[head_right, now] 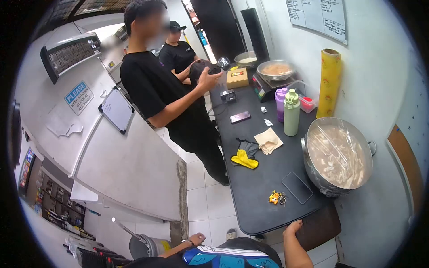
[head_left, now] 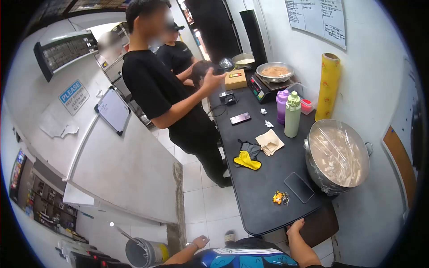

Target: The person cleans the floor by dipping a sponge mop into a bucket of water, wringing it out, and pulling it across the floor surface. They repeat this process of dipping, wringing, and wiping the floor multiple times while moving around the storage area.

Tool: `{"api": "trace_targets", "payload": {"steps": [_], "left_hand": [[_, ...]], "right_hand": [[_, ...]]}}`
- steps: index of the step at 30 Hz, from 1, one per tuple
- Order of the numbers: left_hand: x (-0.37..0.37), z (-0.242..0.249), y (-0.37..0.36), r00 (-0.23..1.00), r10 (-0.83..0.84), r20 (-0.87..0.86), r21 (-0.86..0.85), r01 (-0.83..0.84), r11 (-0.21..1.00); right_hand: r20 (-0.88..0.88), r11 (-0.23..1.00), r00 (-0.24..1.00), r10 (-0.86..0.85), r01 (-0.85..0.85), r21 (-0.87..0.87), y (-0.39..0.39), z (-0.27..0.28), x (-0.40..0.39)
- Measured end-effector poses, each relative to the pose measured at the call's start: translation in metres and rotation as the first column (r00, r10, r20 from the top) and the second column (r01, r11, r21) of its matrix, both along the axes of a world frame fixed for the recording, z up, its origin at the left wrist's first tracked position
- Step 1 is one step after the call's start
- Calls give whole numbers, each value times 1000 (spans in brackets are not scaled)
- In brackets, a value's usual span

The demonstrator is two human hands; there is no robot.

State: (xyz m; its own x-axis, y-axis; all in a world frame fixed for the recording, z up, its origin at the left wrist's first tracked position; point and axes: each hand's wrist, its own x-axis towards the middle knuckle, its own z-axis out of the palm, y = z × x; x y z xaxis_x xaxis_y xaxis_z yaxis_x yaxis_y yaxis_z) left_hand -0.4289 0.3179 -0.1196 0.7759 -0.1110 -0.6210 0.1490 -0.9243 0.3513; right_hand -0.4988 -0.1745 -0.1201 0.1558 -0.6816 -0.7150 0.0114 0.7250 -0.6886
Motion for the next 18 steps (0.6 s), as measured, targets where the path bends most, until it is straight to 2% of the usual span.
{"api": "trace_targets", "payload": {"steps": [2, 4, 5, 8, 9, 12, 13, 15, 17, 18], "left_hand": [[17, 3, -14, 998, 31, 53, -113, -25, 993], [30, 21, -29, 996, 46, 75, -137, -35, 990], [29, 42, -41, 992, 103, 77, -167, -88, 982], [33, 13, -40, 989, 126, 73, -164, -113, 980], [29, 11, -40, 996, 84, 28, -133, -79, 988], [16, 8, -46, 991, -119, 56, 65, 115, 991], [16, 1, -42, 974, -224, 34, 43, 223, 974], [13, -2, -42, 981, -184, -66, 30, 186, 982], [15, 24, -52, 979, -144, -146, 4, 146, 989], [17, 14, -46, 973, -189, -133, 13, 193, 981]], "right_hand": [[-24, 1000, 1000, -8, 8, 9, 4, 10, 1], [-78, 1000, 997, -6, 6, -9, 5, 12, -1], [-124, 999, 991, 51, -50, 12, 2, 13, -2], [-19, 971, 975, 221, -218, 97, -9, 12, -9], [5, 970, 974, 228, -228, 85, -10, 10, -10], [5, 975, 981, 195, -195, 112, -14, 8, -11], [13, 972, 976, 216, -216, 94, -17, 8, -8], [13, 964, 967, 256, -256, 77, -14, 6, -14], [11, 964, 967, 256, -257, 73, -13, 2, -15], [5, 967, 970, 242, -241, 78, -12, 0, -18]]}}
